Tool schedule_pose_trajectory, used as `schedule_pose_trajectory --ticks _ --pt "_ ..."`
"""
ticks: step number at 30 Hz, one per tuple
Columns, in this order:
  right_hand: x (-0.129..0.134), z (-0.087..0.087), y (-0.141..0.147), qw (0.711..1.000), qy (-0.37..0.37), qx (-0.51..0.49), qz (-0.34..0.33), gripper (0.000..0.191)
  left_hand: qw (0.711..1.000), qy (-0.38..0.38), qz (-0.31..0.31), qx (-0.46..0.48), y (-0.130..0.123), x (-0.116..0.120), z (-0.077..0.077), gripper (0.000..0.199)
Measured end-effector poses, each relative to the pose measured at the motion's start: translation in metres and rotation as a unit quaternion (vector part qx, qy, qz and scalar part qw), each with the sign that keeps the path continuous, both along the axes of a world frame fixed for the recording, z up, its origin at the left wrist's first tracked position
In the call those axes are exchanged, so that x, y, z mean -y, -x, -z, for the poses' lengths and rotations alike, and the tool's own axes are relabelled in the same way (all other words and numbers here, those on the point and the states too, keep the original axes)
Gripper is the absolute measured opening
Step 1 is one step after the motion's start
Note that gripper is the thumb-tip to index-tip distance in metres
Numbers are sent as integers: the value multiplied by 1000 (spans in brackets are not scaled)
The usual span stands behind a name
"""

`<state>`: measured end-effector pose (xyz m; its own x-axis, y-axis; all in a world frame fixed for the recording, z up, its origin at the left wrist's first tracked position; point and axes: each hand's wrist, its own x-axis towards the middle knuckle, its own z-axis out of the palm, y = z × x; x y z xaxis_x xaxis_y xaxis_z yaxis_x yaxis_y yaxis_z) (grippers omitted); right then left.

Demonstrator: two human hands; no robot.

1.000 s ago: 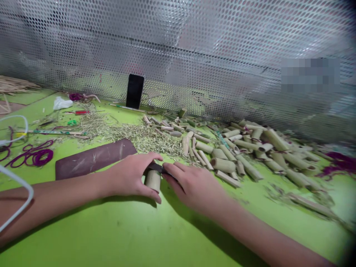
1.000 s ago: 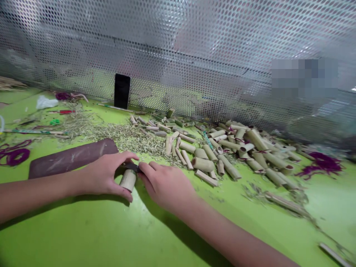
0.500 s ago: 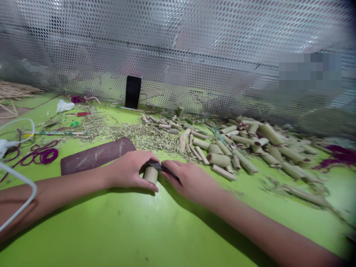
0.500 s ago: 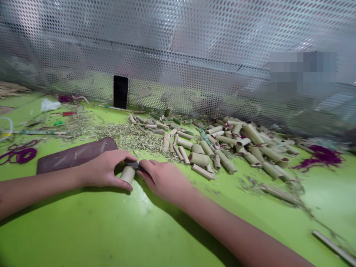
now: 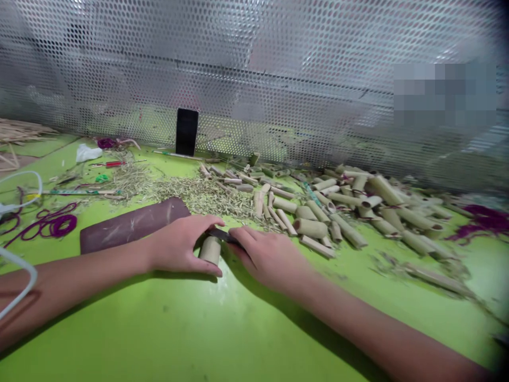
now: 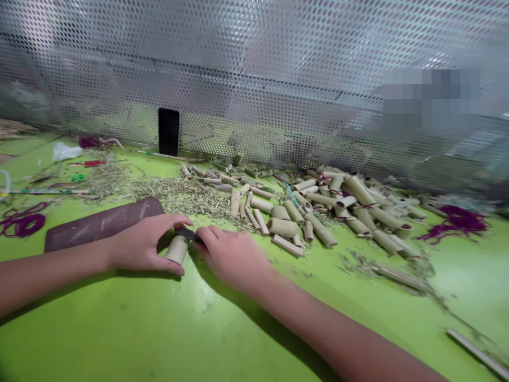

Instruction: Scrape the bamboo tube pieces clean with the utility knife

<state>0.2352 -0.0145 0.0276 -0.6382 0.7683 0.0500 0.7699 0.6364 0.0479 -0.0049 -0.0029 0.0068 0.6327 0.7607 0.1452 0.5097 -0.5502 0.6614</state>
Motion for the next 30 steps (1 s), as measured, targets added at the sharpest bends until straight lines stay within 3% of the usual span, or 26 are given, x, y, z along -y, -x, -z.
schedule_pose_trajectory --ticks 8,15,30 --pt "-2 2 3 1000 -10 -15 -21 25 1000 -20 10 0 -2 -1 0 73" --pt "-2 -6 4 999 50 -9 -5 26 1000 -7 4 3 -4 0 -1 66" --pt "-4 -4 -4 991 117 -57 -2 20 998 -45 42 5 1 -3 5 64"
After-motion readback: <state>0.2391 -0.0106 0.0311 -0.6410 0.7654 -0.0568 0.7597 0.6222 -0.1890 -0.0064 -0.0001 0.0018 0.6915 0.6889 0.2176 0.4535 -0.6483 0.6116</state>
